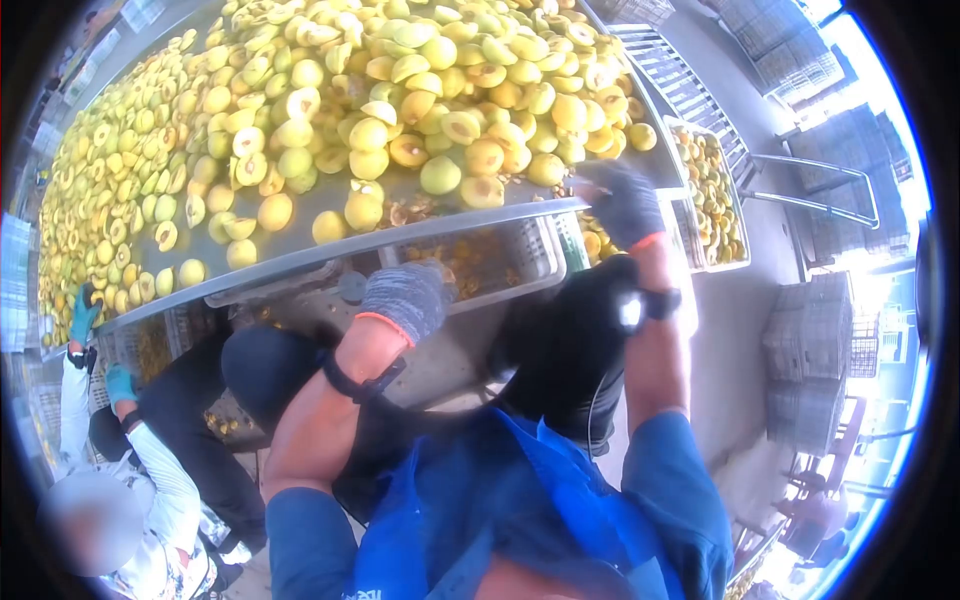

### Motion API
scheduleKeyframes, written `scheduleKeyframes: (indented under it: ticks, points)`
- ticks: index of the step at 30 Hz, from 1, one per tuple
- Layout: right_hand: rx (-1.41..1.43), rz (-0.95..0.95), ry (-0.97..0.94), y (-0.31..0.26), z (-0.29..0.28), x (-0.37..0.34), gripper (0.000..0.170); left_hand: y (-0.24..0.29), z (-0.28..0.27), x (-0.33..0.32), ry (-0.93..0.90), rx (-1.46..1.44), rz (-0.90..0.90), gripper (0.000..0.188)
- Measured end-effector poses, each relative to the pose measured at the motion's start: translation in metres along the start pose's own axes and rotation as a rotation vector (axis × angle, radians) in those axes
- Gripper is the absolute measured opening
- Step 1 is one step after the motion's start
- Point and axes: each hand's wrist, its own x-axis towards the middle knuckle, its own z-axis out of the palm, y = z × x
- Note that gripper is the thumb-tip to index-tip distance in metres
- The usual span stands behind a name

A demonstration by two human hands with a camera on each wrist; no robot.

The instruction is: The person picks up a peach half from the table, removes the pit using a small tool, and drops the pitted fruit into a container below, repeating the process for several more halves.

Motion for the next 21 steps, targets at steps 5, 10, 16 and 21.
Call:
scheduleKeyframes:
  ticks: [5,10,16,21]
  points:
    - [-0.157,0.164,-0.435,-0.088,0.061,0.05,0.039,-0.002,0.001,0.006,-0.016,0.0,-0.013,0.03]
    - [-0.069,0.14,-0.332,-0.09,0.087,0.053,0.049,-0.01,0.0,0.0,0.169,-0.133,-0.046,0.036]
    - [0.307,0.133,-0.016,-0.091,0.102,0.034,0.044,-0.026,0.025,0.017,0.489,-0.543,0.034,0.027]
    - [0.607,-0.069,0.069,-0.101,0.093,0.019,0.046,-0.013,0.016,0.019,0.483,-1.006,0.055,0.021]
